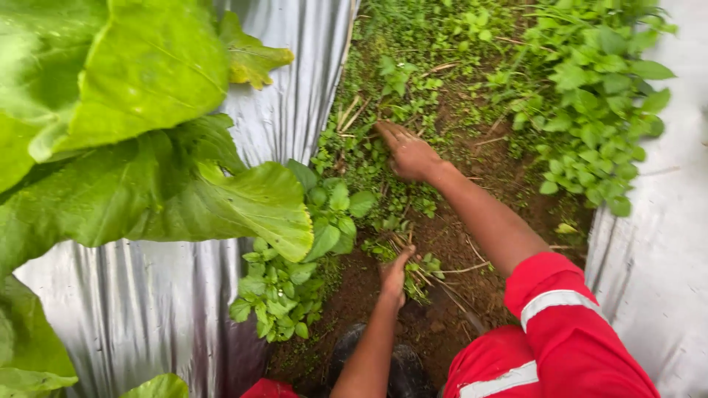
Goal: The person squats in a garden bed and pulls weeds by hand from the soil between rows of leafy green vegetables. The person gathers the uprooted weeds into a bundle in their left hand while continuing to clear the area.
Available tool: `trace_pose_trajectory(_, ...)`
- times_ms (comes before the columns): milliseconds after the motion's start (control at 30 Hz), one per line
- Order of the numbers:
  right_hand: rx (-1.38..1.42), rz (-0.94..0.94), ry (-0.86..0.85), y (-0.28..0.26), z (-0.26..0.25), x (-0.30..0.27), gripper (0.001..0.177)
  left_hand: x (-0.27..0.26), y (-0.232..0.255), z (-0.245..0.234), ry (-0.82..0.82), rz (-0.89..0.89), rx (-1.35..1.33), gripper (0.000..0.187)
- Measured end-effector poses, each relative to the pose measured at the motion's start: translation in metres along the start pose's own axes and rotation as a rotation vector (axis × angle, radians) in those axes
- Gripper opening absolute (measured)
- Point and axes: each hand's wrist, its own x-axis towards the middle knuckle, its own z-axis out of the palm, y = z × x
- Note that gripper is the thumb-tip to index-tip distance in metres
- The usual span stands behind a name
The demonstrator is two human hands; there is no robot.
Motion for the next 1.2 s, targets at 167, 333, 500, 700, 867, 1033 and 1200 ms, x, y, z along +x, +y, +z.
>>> trace_pose_trajectory(167,0.012,-0.041,0.087,0.045,0.068,0.018,0.083,0.036,-0.016,-0.014,-0.038,-0.035,-0.042,0.079)
trace_pose_trajectory(333,-0.330,-0.155,0.065,0.047,0.045,-0.010,0.075,0.063,-0.035,-0.021,-0.036,-0.022,-0.052,0.053)
trace_pose_trajectory(500,-0.419,-0.023,-0.269,0.029,0.018,-0.007,0.114,0.073,-0.040,-0.017,-0.009,0.036,-0.085,0.051)
trace_pose_trajectory(700,-0.451,-0.003,-0.294,0.038,0.028,-0.017,0.107,0.069,-0.039,-0.016,0.022,0.043,-0.099,0.046)
trace_pose_trajectory(867,-0.578,-0.037,-0.250,0.071,0.059,-0.022,0.095,0.054,-0.032,-0.013,0.041,0.061,-0.095,0.053)
trace_pose_trajectory(1033,-0.517,-0.074,-0.203,0.074,0.059,-0.031,0.100,0.038,-0.029,-0.013,0.099,0.066,-0.124,0.060)
trace_pose_trajectory(1200,-0.560,-0.076,-0.176,0.081,0.061,-0.030,0.087,0.032,-0.029,-0.013,0.103,0.033,-0.130,0.072)
